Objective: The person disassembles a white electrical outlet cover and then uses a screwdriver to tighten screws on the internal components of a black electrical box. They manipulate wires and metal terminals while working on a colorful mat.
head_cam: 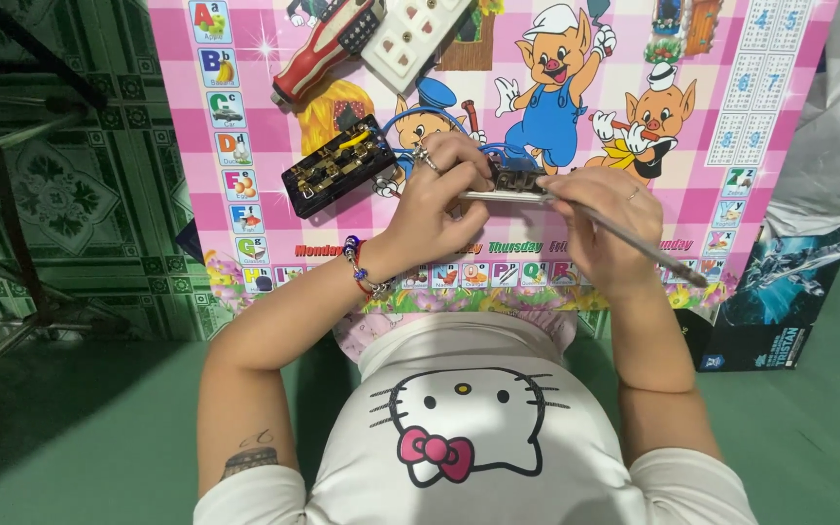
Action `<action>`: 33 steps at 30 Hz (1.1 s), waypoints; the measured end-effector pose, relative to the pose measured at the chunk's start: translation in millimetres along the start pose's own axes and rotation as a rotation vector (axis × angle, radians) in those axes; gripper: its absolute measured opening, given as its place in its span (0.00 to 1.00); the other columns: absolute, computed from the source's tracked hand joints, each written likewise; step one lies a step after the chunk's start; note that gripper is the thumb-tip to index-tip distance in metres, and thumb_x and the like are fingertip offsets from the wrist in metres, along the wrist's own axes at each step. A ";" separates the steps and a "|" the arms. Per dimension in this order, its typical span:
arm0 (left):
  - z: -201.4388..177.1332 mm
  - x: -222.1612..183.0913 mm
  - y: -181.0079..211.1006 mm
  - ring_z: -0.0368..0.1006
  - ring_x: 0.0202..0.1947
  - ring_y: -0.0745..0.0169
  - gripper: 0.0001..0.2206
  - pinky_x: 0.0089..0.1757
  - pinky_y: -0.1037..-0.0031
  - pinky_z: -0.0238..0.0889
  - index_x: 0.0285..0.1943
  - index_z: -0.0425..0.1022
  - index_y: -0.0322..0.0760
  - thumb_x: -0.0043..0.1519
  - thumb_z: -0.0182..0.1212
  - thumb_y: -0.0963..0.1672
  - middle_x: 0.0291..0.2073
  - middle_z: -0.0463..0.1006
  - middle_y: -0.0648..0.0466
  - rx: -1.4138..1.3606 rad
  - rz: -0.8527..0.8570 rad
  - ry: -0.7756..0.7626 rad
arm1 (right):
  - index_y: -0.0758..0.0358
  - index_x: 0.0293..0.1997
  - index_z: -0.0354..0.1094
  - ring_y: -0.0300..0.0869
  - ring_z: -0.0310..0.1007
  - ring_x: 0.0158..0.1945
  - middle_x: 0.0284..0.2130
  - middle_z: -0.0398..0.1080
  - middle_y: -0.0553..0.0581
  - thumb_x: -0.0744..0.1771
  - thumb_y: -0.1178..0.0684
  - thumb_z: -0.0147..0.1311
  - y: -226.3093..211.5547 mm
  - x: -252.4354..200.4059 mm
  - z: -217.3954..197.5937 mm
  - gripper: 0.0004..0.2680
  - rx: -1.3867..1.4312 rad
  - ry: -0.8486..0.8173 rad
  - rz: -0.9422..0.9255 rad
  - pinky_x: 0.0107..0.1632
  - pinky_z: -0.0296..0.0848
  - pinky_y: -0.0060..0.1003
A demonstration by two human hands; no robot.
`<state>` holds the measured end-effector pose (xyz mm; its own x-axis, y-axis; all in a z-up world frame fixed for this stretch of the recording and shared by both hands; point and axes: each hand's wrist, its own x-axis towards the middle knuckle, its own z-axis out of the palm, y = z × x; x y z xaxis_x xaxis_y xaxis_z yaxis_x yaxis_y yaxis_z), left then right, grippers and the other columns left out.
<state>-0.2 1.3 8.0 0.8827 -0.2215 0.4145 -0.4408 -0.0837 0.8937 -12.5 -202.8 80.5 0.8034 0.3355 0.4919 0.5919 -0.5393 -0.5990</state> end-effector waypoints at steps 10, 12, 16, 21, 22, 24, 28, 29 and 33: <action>0.7 -2.5 -0.7 0.68 0.49 0.47 0.05 0.53 0.56 0.63 0.32 0.74 0.36 0.52 0.57 0.36 0.36 0.73 0.52 0.013 0.009 -0.004 | 0.63 0.42 0.70 0.53 0.76 0.51 0.39 0.77 0.59 0.70 0.61 0.57 20.7 4.2 -12.6 0.01 0.090 -0.150 -0.003 0.55 0.67 0.42; 0.7 -1.7 0.1 0.67 0.49 0.47 0.05 0.53 0.58 0.63 0.33 0.74 0.35 0.52 0.57 0.36 0.36 0.73 0.51 0.013 0.003 -0.001 | 0.64 0.41 0.68 0.56 0.77 0.51 0.37 0.77 0.61 0.71 0.61 0.53 31.8 9.0 -13.4 0.02 0.207 -0.191 -0.027 0.54 0.69 0.45; 0.7 -0.7 -2.2 0.68 0.49 0.46 0.05 0.53 0.57 0.63 0.33 0.74 0.35 0.52 0.58 0.36 0.36 0.73 0.51 0.017 0.003 0.001 | 0.67 0.50 0.66 0.58 0.76 0.52 0.43 0.76 0.68 0.70 0.66 0.51 25.6 2.9 -8.6 0.05 0.368 -0.167 0.043 0.57 0.73 0.48; 2.1 -2.8 -3.6 0.68 0.48 0.47 0.04 0.52 0.57 0.63 0.34 0.74 0.35 0.53 0.58 0.36 0.36 0.73 0.51 0.007 -0.010 0.004 | 0.72 0.52 0.55 0.60 0.78 0.49 0.42 0.74 0.72 0.71 0.63 0.49 -18.2 -2.1 1.8 0.07 0.549 0.113 0.324 0.57 0.76 0.54; 1.4 -1.7 -2.5 0.68 0.48 0.47 0.04 0.52 0.57 0.63 0.34 0.74 0.35 0.53 0.58 0.36 0.36 0.73 0.51 0.010 -0.008 0.005 | 0.72 0.52 0.55 0.60 0.78 0.49 0.42 0.74 0.72 0.71 0.63 0.49 -27.6 -0.6 2.2 0.07 0.550 0.113 0.321 0.57 0.76 0.54; 0.8 -1.5 -0.4 0.67 0.48 0.47 0.05 0.52 0.57 0.63 0.33 0.74 0.36 0.52 0.58 0.36 0.36 0.73 0.51 0.012 -0.008 0.001 | 0.62 0.50 0.53 0.47 0.74 0.44 0.38 0.71 0.63 0.75 0.44 0.34 -47.1 0.3 2.9 0.11 0.575 0.368 0.323 0.55 0.73 0.40; 2.6 -2.6 -2.2 0.68 0.48 0.48 0.05 0.52 0.58 0.63 0.33 0.74 0.36 0.52 0.58 0.36 0.36 0.73 0.51 0.010 -0.002 -0.002 | 0.56 0.35 0.50 0.39 0.56 0.24 0.20 0.52 0.48 0.74 0.41 0.32 -29.4 -1.3 7.9 0.14 0.633 0.479 0.233 0.36 0.67 0.34; 2.4 -2.5 -2.5 0.68 0.48 0.48 0.05 0.52 0.58 0.63 0.33 0.74 0.36 0.52 0.58 0.36 0.36 0.73 0.51 0.013 0.000 -0.002 | 0.56 0.32 0.47 0.38 0.48 0.21 0.17 0.47 0.47 0.74 0.40 0.29 -20.8 -5.4 10.7 0.15 0.699 0.495 0.171 0.30 0.59 0.33; 1.5 -1.7 -0.6 0.69 0.48 0.46 0.05 0.52 0.56 0.64 0.33 0.74 0.36 0.52 0.59 0.36 0.36 0.74 0.51 0.030 0.001 0.007 | 0.54 0.28 0.43 0.37 0.41 0.16 0.12 0.44 0.47 0.74 0.41 0.26 -5.9 -6.8 13.1 0.16 0.746 0.481 0.108 0.22 0.52 0.31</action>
<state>-1.6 0.3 6.5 0.8832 -0.2150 0.4168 -0.4464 -0.1128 0.8877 -20.6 -191.8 72.4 0.8426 -0.1386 0.5205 0.5373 0.1498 -0.8300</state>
